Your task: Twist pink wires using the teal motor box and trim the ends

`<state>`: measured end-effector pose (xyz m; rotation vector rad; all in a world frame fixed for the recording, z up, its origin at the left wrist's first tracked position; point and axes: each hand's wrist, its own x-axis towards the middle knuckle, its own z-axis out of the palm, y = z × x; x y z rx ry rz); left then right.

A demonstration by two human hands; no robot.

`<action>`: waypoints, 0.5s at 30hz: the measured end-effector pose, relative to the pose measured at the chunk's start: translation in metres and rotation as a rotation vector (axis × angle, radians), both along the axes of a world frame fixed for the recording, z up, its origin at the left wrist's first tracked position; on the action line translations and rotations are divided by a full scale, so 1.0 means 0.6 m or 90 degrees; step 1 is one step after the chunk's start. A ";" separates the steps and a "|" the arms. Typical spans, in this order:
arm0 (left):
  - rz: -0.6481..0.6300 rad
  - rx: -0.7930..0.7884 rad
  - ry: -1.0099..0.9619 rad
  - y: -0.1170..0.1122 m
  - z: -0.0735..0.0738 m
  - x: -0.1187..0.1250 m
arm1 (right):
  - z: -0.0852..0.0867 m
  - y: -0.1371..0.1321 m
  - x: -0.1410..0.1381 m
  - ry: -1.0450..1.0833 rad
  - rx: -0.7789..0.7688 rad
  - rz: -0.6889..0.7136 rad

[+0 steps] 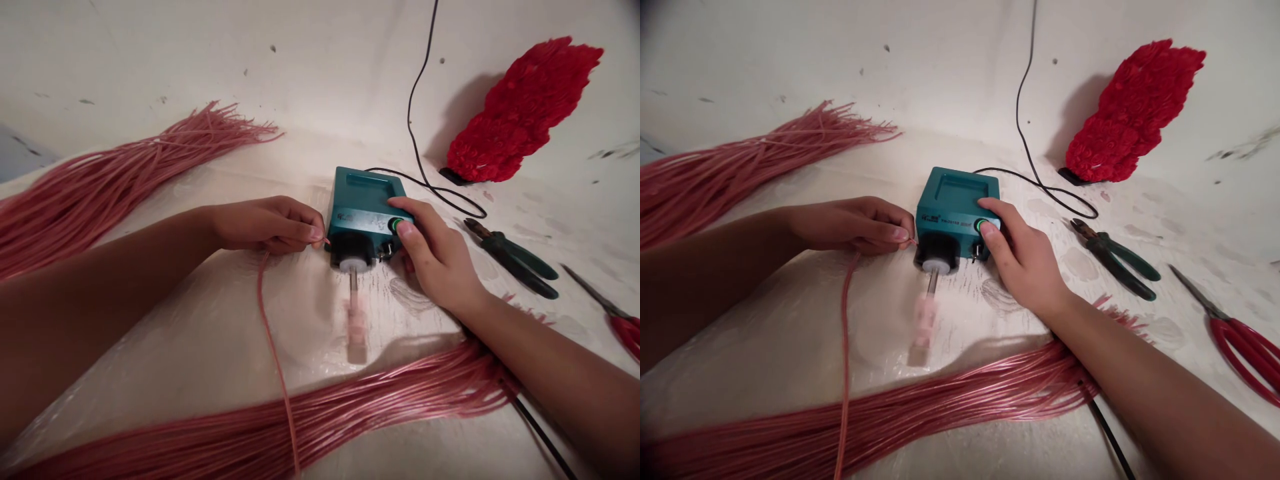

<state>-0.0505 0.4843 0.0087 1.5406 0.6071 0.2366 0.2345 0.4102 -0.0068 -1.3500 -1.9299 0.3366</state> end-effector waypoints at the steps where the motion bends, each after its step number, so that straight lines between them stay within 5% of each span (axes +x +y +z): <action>1: 0.000 -0.002 -0.002 0.000 0.000 0.000 | 0.000 0.000 0.000 0.002 -0.002 -0.001; 15: 0.002 -0.027 -0.055 -0.002 -0.002 -0.001 | -0.003 -0.001 0.000 0.007 0.001 -0.014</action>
